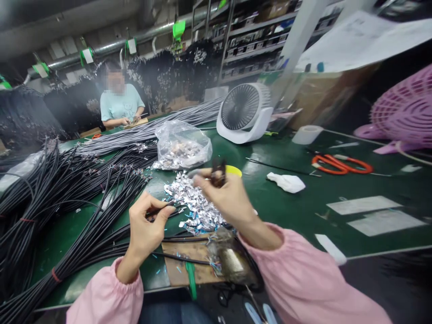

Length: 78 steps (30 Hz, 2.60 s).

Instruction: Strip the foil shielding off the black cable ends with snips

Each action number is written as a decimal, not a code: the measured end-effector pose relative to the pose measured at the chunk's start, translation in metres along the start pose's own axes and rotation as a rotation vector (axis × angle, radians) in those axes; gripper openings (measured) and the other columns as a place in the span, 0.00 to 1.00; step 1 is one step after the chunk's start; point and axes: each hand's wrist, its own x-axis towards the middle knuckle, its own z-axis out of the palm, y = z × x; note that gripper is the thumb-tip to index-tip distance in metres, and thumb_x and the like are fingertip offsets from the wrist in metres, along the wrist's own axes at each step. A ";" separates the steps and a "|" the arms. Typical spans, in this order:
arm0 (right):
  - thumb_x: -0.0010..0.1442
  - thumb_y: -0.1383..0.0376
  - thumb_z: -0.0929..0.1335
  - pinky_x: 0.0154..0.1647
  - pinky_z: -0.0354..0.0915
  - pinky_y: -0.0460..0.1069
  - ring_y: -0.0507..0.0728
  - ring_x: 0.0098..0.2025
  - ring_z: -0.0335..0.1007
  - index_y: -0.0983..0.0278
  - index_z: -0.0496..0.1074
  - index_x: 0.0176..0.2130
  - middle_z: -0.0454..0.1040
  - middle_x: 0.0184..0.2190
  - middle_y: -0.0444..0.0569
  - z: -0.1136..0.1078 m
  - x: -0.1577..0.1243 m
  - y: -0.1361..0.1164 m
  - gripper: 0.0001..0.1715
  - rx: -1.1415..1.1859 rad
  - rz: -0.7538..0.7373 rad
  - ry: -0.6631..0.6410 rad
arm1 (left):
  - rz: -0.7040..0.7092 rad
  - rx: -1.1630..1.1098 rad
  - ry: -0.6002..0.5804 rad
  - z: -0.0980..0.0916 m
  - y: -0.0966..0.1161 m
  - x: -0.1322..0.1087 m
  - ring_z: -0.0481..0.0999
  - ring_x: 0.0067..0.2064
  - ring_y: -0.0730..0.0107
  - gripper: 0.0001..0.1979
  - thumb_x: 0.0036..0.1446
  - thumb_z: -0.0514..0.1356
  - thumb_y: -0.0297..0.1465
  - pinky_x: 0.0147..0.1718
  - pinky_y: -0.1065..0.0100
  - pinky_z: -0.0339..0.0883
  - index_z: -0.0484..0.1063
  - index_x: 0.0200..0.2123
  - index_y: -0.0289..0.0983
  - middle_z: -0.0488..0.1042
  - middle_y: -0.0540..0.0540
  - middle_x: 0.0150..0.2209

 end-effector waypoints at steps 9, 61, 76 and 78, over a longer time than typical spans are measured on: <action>0.56 0.61 0.66 0.24 0.61 0.46 0.52 0.25 0.64 0.66 0.72 0.27 0.69 0.22 0.46 0.004 -0.015 -0.005 0.12 -0.226 -0.216 -0.346 | -0.058 0.041 0.016 0.005 0.008 -0.004 0.65 0.23 0.77 0.09 0.51 0.63 0.32 0.21 0.75 0.56 0.70 0.22 0.35 0.67 0.52 0.21; 0.59 0.74 0.61 0.24 0.62 0.46 0.52 0.25 0.65 0.64 0.65 0.35 0.67 0.25 0.47 0.010 -0.029 0.006 0.06 -0.537 -0.692 -0.217 | -0.278 0.022 -0.118 0.008 0.011 -0.004 0.67 0.22 0.74 0.13 0.56 0.56 0.34 0.22 0.74 0.58 0.73 0.24 0.34 0.71 0.49 0.20; 0.54 0.72 0.64 0.22 0.62 0.44 0.51 0.23 0.66 0.64 0.67 0.31 0.70 0.22 0.45 0.012 -0.032 0.006 0.04 -0.437 -0.599 -0.240 | -0.477 -0.286 -0.138 0.006 0.014 -0.001 0.56 0.18 0.81 0.21 0.50 0.60 0.47 0.16 0.76 0.48 0.68 0.21 0.33 0.60 0.53 0.17; 0.55 0.71 0.65 0.21 0.62 0.44 0.51 0.22 0.66 0.64 0.68 0.30 0.71 0.22 0.45 0.012 -0.031 0.005 0.04 -0.408 -0.541 -0.222 | -0.493 -0.315 -0.133 0.006 0.015 -0.001 0.54 0.17 0.82 0.21 0.50 0.60 0.46 0.16 0.77 0.47 0.68 0.21 0.33 0.59 0.54 0.17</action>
